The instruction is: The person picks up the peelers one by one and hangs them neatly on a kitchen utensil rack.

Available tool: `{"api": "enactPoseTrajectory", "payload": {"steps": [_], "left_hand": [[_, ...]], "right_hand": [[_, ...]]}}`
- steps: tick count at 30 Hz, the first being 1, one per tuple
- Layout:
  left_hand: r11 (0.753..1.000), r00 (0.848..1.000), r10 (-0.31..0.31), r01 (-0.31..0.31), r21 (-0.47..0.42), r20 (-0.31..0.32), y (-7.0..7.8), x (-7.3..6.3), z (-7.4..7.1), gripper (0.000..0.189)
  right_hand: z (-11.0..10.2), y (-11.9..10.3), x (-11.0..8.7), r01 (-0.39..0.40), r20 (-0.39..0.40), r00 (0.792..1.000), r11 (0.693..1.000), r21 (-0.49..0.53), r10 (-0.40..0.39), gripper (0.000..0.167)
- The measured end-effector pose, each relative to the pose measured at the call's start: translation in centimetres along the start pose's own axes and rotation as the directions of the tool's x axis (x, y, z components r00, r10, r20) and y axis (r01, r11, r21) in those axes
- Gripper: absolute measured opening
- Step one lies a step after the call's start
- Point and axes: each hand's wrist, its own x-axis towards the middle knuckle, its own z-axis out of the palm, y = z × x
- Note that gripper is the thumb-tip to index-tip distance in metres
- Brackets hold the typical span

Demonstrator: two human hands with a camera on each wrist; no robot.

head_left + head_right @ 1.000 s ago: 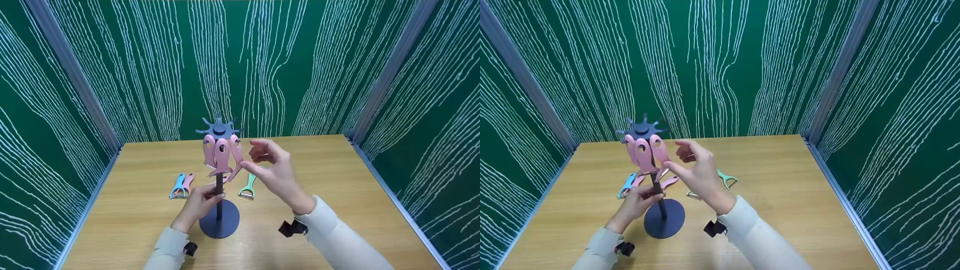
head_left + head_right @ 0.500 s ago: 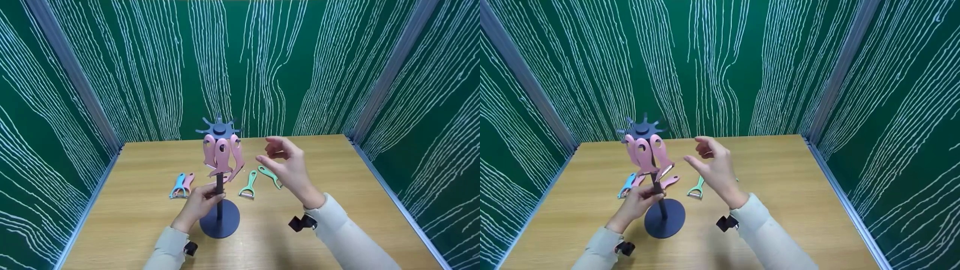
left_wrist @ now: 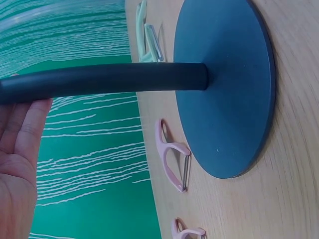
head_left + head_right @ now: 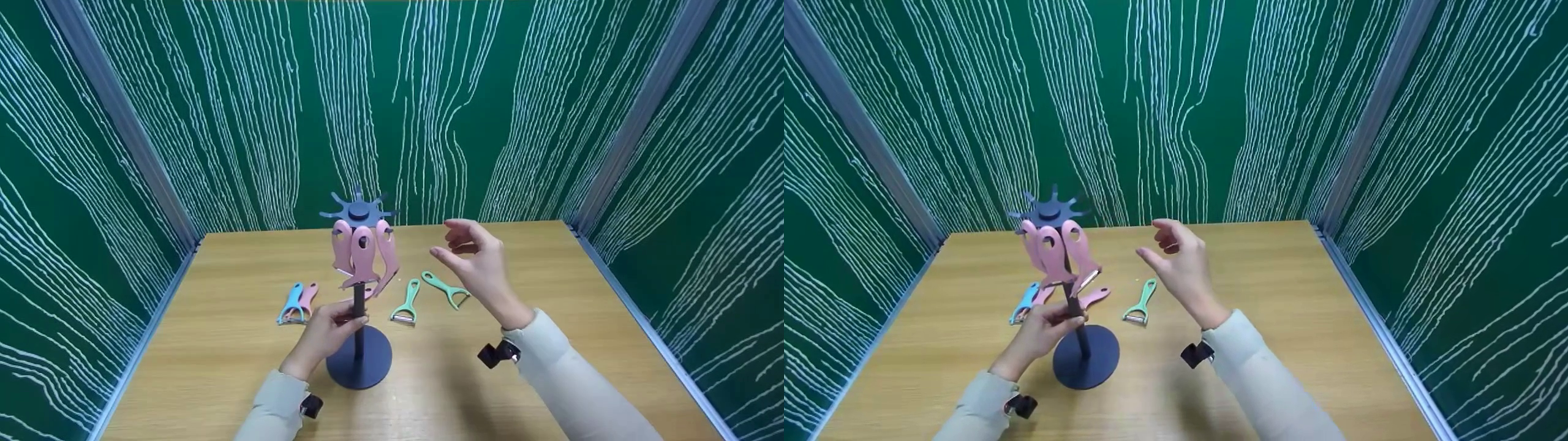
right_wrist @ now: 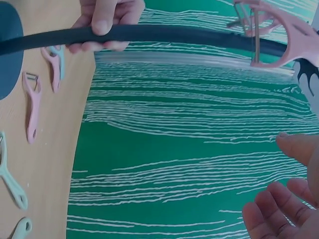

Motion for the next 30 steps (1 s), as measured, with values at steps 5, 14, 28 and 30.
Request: {"api": "enactPoseTrajectory", "payload": {"steps": [5,14,28,30], "left_hand": [[0.999,0.999,-0.033,0.033,0.0,0.008,0.1,-0.2,-0.1,0.019],[0.999,0.999,-0.037,0.037,-0.004,0.019,0.1,-0.2,-0.1,0.022],[1.0,1.0,0.015,-0.015,-0.015,0.006,-0.1,-0.1,0.0,0.018],[0.999,1.0,0.024,-0.023,-0.028,0.007,-0.3,-0.1,0.0,0.018]], "right_hand": [[-0.1,1.1,0.4,-0.022,0.007,1.0,0.999,-0.035,0.022,0.045],[-0.4,3.1,1.1,-0.091,0.056,0.994,0.992,-0.085,0.096,0.049],[-0.2,7.7,1.4,-0.16,0.128,0.975,0.974,-0.162,0.182,0.053],[0.0,8.4,1.3,-0.167,0.139,0.971,0.97,-0.176,0.193,0.053]]}}
